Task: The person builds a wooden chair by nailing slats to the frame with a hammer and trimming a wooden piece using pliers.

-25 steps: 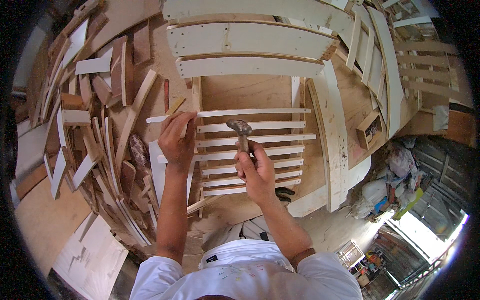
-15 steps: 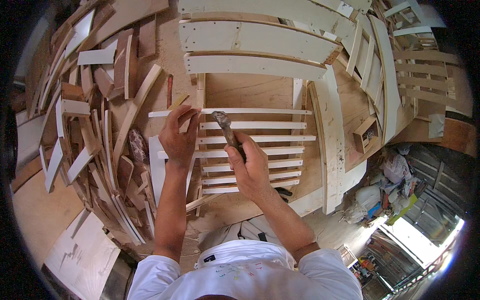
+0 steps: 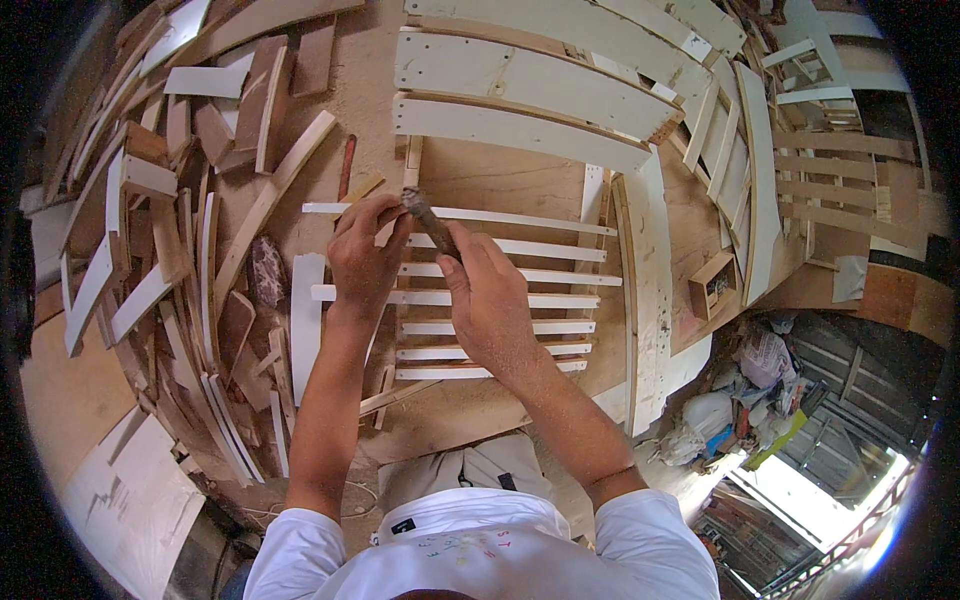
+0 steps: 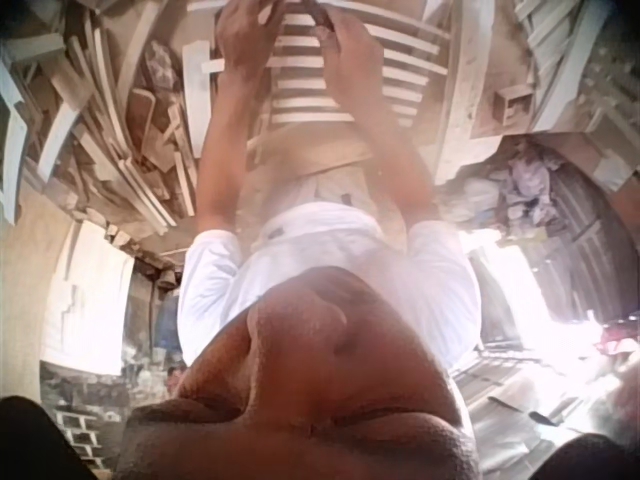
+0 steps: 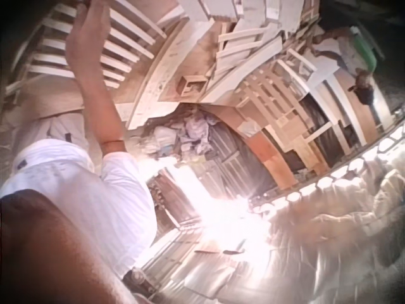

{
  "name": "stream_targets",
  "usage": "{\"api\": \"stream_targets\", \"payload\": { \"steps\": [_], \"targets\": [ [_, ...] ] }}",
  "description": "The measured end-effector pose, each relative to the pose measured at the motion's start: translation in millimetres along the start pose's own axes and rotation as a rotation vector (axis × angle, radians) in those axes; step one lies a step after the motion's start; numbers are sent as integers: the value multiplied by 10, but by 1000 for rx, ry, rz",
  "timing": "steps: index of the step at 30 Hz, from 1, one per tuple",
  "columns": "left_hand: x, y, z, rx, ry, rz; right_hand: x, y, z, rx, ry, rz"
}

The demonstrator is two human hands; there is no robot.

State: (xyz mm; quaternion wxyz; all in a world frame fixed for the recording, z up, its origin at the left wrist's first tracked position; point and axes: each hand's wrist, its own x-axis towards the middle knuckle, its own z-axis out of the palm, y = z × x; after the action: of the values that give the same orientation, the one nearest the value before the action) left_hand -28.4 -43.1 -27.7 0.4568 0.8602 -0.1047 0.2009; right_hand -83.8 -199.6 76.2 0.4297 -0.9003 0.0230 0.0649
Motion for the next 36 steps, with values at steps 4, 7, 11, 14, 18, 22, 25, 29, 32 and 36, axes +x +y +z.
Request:
{"api": "stream_targets", "payload": {
  "steps": [4, 7, 11, 14, 18, 22, 25, 29, 32, 36],
  "targets": [
    [-6, -22, 5, -12, -10, 3, 27, 1, 34, -124, -9, -114],
    [14, -19, -9, -5, -44, -10, 26, 32, 56, -173, 22, -124],
    [-4, -52, -2, -44, -39, -28, -26, 89, 86, -81, 69, -181],
    [-5, -58, 21, -27, -40, -28, 5, 96, 91, -106, 29, -142],
    [-2, -47, 15, -32, -36, -27, 19, 166, 113, -106, 46, -167],
    [-5, -49, 2, 18, -10, -6, -15, 125, 68, -85, 103, -184],
    [15, -11, -11, -21, -28, -34, -47, 106, 64, -80, 102, -187],
    [16, -31, 6, -13, -20, -11, -32, 121, 48, -115, 88, -196],
    [26, -17, 7, -39, -11, -17, 0, 143, 66, -152, 92, -248],
    [2, -65, 25, -38, -15, -21, -44, 140, 64, -58, 91, -149]
  ]
}}
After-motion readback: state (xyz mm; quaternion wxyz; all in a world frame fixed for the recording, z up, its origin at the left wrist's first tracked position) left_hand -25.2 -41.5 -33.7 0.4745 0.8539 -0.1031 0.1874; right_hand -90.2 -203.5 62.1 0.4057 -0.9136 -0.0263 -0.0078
